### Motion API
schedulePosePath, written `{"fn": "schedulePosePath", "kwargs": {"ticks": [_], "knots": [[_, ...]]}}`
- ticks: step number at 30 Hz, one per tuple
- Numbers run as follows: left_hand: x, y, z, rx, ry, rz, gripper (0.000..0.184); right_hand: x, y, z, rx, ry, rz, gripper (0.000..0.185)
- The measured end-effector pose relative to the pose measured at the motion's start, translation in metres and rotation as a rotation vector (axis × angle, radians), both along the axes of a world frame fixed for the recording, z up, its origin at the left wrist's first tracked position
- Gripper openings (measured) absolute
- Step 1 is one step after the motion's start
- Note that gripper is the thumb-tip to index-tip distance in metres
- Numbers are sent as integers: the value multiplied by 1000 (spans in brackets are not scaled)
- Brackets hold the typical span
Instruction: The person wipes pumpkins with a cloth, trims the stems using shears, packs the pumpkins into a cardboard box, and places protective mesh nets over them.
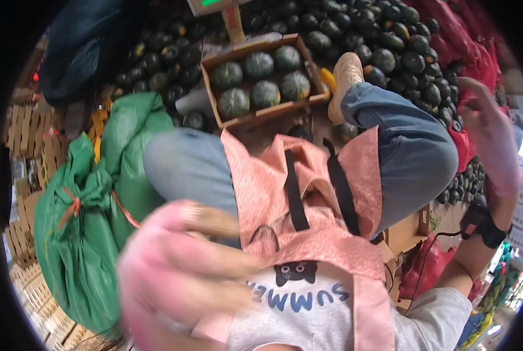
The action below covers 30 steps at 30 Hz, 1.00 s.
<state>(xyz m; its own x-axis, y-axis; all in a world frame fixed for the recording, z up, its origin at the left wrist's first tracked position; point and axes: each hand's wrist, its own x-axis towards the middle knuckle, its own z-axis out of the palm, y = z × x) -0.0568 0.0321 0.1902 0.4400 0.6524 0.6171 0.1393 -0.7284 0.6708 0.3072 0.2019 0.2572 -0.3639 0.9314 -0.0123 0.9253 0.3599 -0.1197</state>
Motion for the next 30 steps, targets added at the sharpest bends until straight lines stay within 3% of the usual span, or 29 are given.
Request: {"fn": "schedulePosePath", "kwargs": {"ticks": [2,3,4,8,10,11,12,14,15,16,19,20,22,24,27,30], "knots": [[-23,-6,-23,-128,-278,234,18,-28,10,1,-239,-77,76,42],[-24,-7,-35,-151,-446,410,19,-30,23,-17,-152,56,234,46],[-13,-1,-44,-19,-622,740,21,-45,33,-17,-164,18,326,48],[-25,69,-63,-402,-555,912,18,-91,108,-41,-181,-87,510,50],[-26,129,-106,-391,-140,852,23,-117,163,-73,-62,45,585,41],[-14,158,-132,-722,-141,771,27,-135,193,-89,-58,110,565,33],[-5,188,-188,-824,-72,702,30,-156,216,-105,-47,180,551,26],[27,228,-250,-738,432,638,31,-192,244,-144,50,337,528,24],[42,240,-301,-732,334,642,40,-211,250,-171,-16,448,375,26],[58,248,-309,-817,395,681,43,-227,251,-194,-88,559,223,29],[88,267,-341,-929,446,670,58,-265,242,-217,-140,630,157,34],[91,273,-346,-930,625,639,61,-275,242,-220,-147,704,115,37],[91,282,-328,-1098,746,534,62,-291,254,-230,-93,595,55,68],[85,296,-321,-1222,719,453,65,-315,266,-228,35,558,-36,88],[76,310,-305,-1353,729,369,85,-350,292,-238,199,661,13,107],[78,305,-293,-1290,850,373,91,-377,299,-247,206,458,-149,103]]}}
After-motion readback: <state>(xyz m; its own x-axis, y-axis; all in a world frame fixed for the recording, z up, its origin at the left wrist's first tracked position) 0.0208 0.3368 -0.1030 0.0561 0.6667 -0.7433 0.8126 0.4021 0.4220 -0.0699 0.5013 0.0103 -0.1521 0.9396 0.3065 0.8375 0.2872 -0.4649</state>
